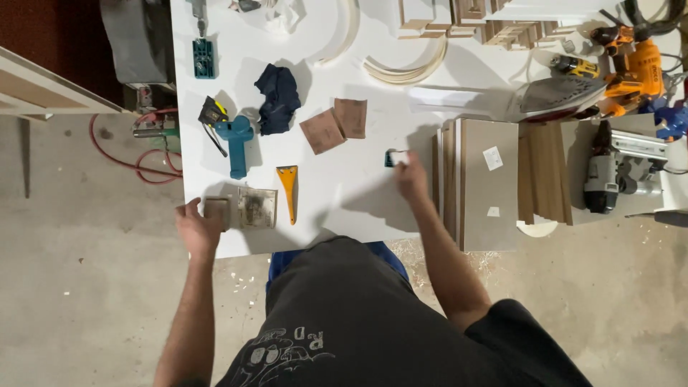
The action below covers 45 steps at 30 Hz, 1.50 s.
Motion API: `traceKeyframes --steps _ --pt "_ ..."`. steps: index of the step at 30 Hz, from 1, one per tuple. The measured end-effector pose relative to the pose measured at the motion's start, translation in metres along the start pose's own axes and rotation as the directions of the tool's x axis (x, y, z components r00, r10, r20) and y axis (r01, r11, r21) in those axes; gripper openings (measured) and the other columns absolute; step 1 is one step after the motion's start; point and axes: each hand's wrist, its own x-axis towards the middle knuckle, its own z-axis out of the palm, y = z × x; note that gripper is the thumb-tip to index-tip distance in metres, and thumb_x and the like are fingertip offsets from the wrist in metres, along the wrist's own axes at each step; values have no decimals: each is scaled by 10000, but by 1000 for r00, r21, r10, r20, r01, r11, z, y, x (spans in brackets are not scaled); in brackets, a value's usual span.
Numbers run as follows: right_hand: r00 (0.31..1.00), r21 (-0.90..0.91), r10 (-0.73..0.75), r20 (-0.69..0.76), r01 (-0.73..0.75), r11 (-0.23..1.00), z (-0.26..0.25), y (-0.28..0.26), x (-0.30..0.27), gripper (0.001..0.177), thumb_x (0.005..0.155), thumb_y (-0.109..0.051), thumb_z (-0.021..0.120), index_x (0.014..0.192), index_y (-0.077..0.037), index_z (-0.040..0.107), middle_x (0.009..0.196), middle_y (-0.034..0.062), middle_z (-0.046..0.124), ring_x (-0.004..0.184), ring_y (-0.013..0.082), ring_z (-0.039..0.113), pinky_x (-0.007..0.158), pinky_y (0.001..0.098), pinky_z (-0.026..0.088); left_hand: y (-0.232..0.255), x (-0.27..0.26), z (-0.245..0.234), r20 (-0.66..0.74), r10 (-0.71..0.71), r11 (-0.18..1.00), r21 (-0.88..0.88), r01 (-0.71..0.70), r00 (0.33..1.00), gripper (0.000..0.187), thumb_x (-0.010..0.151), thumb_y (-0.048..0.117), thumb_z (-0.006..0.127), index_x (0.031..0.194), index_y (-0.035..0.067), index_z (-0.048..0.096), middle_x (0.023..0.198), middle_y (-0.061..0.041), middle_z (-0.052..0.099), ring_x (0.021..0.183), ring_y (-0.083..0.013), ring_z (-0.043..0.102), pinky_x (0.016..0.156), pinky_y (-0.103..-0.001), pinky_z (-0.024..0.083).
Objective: Organizing tools and wooden materials on a workbench and retrieving hardware from storage
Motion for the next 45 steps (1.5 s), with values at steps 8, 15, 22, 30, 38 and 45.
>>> traceKeyframes --steps 8,15,22,30,38,45 --pt "530 357 45 847 -629 690 -76 51 113 391 784 -239 703 1111 -39 625 1053 189 633 1008 384 651 891 499 495 143 -39 70 451 36 999 -35 -22 892 403 874 415 685 1124 105 625 971 -173 702 937 -417 720 805 -546 588" --pt "295 342 -216 931 -492 801 -64 56 140 540 736 -371 732 1165 -50 666 1112 170 645 1071 374 659 890 503 531 168 -40 117 502 33 984 133 -116 864 371 939 264 532 1254 90 440 1060 -144 626 884 -414 743 760 -543 623" --pt "385 513 -365 848 -769 381 -158 -80 252 695 824 -518 766 1121 107 693 1138 349 687 1132 510 651 932 565 531 176 -76 -12 505 -111 993 26 113 856 290 898 361 613 1066 174 468 975 -113 675 934 -389 736 807 -520 605" --pt "508 570 -261 821 -693 442 -107 -239 316 707 804 -563 728 1109 70 645 1092 263 661 1032 468 705 859 561 594 100 -86 -63 136 -192 981 64 185 972 240 912 275 682 1065 166 534 849 -135 702 790 -369 750 700 -503 604" --pt "573 576 -77 816 -793 198 -146 -200 262 709 907 -619 710 1035 74 638 988 260 637 941 509 701 761 564 597 43 8 -44 125 -191 972 166 169 974 271 949 331 650 1109 152 524 920 -150 686 833 -420 733 724 -579 585" --pt "104 64 -363 926 -991 -120 -260 -85 203 377 938 -369 775 1113 -87 594 676 133 720 557 249 731 522 349 591 25 70 28 54 132 965 222 -141 990 324 872 276 722 1100 142 535 964 -102 645 859 -361 703 696 -512 610"
